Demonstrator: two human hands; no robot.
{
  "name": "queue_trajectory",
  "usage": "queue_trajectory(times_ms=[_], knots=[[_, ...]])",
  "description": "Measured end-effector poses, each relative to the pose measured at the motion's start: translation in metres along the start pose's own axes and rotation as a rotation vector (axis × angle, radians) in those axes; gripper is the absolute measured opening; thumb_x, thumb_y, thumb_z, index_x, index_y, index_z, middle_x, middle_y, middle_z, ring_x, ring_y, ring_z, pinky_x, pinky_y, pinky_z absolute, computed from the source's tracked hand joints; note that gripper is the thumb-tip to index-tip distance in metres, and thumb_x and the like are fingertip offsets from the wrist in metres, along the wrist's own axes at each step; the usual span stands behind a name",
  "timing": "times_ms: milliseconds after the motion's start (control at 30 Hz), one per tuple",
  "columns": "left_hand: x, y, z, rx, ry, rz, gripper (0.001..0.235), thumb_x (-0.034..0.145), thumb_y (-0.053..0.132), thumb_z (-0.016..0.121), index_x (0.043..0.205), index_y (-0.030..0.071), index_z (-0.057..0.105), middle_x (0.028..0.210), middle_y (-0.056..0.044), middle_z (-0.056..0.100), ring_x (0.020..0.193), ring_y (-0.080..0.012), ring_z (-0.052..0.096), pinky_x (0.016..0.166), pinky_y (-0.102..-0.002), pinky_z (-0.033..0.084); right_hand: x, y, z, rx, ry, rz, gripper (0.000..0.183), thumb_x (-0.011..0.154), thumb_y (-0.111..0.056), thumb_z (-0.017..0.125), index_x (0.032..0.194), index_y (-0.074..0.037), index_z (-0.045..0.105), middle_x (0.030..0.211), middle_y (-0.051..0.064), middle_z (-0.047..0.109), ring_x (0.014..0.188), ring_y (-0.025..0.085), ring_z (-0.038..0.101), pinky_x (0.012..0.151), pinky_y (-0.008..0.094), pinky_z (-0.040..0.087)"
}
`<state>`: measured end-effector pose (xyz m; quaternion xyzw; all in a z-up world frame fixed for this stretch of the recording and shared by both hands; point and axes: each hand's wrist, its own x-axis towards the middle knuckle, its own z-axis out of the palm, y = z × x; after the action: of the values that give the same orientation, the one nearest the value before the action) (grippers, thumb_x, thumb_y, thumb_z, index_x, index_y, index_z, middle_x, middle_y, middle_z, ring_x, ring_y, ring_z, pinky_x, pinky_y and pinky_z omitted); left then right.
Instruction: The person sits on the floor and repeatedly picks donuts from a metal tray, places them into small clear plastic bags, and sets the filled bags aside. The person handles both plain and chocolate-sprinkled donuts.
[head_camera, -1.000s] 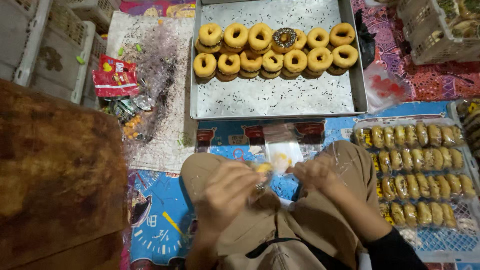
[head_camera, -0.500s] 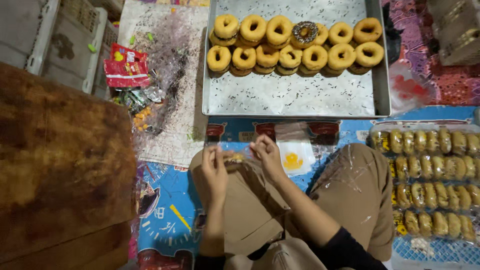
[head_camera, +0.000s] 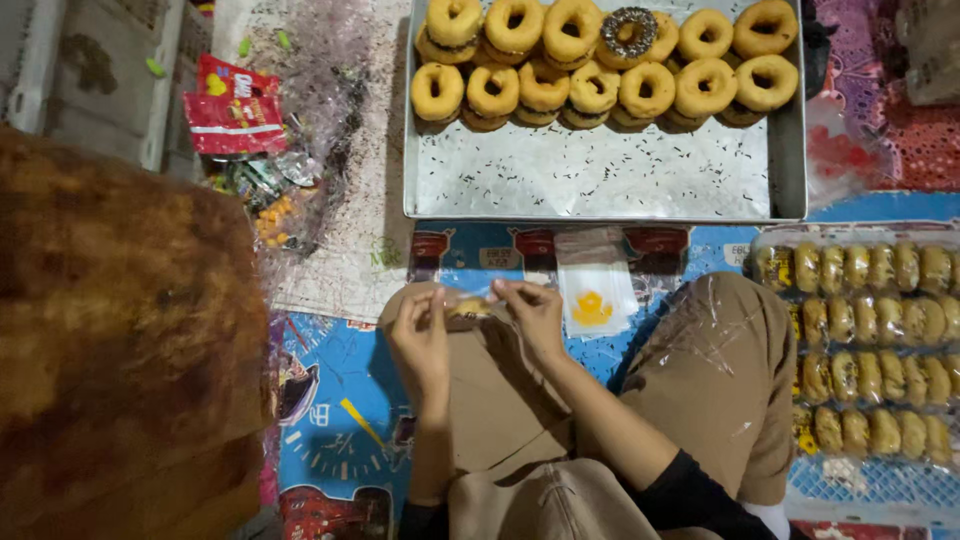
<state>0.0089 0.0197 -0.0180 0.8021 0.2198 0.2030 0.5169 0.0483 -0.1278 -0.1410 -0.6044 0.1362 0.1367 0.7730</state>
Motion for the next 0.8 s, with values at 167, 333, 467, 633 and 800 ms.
queue_trajectory(times_ms=[167,333,467,633,800], knots=[[-0.039,-0.051,-0.004,0.252,-0.001,-0.089,0.018,0.091,0.015,0.074,0.083,0.001,0.065,0.077,-0.014,0.07,0.067,-0.0276,0.067,0.064,-0.037,0.052,-0.026,0.064,-0.028,-0.084,-0.13,0.279,0.02,0.092,-0.015,0.07,0.08,-0.002,0.079,0.078,0.008,0.078,0.071,0.014,0.067,0.069,0.027,0.052],[-0.016,-0.081,0.033,0.364,-0.109,0.023,0.019,0.087,0.02,0.075,0.083,0.004,0.066,0.076,-0.015,0.069,0.07,-0.0362,0.067,0.062,-0.044,0.052,0.084,0.056,-0.137,-1.156,-0.15,0.003,0.028,0.094,-0.037,0.072,0.101,-0.01,0.076,0.082,0.017,0.074,0.069,0.033,0.07,0.065,0.045,0.055],[0.027,-0.111,0.14,0.276,-0.144,0.081,0.011,0.096,0.014,0.067,0.094,0.004,0.066,0.089,-0.019,0.07,0.082,-0.0393,0.07,0.069,-0.047,0.054,0.154,0.056,-0.195,-1.668,-0.342,-0.508,0.04,0.063,-0.041,0.085,0.08,-0.006,0.073,0.081,0.016,0.073,0.079,0.036,0.071,0.067,0.05,0.054],[0.017,-0.154,0.193,0.657,-0.116,0.206,0.026,0.087,0.015,0.067,0.107,0.0,0.06,0.122,-0.03,0.057,0.094,-0.0487,0.068,0.076,-0.052,0.055,0.153,0.057,-0.186,-1.728,-0.496,-0.54,0.017,0.075,-0.026,0.076,0.083,-0.012,0.076,0.087,0.014,0.074,0.083,0.033,0.072,0.074,0.048,0.055],[-0.026,-0.175,0.245,0.324,-0.075,0.508,0.064,0.085,0.039,0.077,0.125,-0.007,0.056,0.115,-0.028,0.063,0.095,-0.0457,0.069,0.08,-0.045,0.056,0.096,0.006,-0.176,-1.585,-0.414,-0.815,0.014,0.075,-0.015,0.068,0.081,-0.018,0.08,0.085,0.004,0.073,0.089,0.024,0.069,0.087,0.046,0.048]])
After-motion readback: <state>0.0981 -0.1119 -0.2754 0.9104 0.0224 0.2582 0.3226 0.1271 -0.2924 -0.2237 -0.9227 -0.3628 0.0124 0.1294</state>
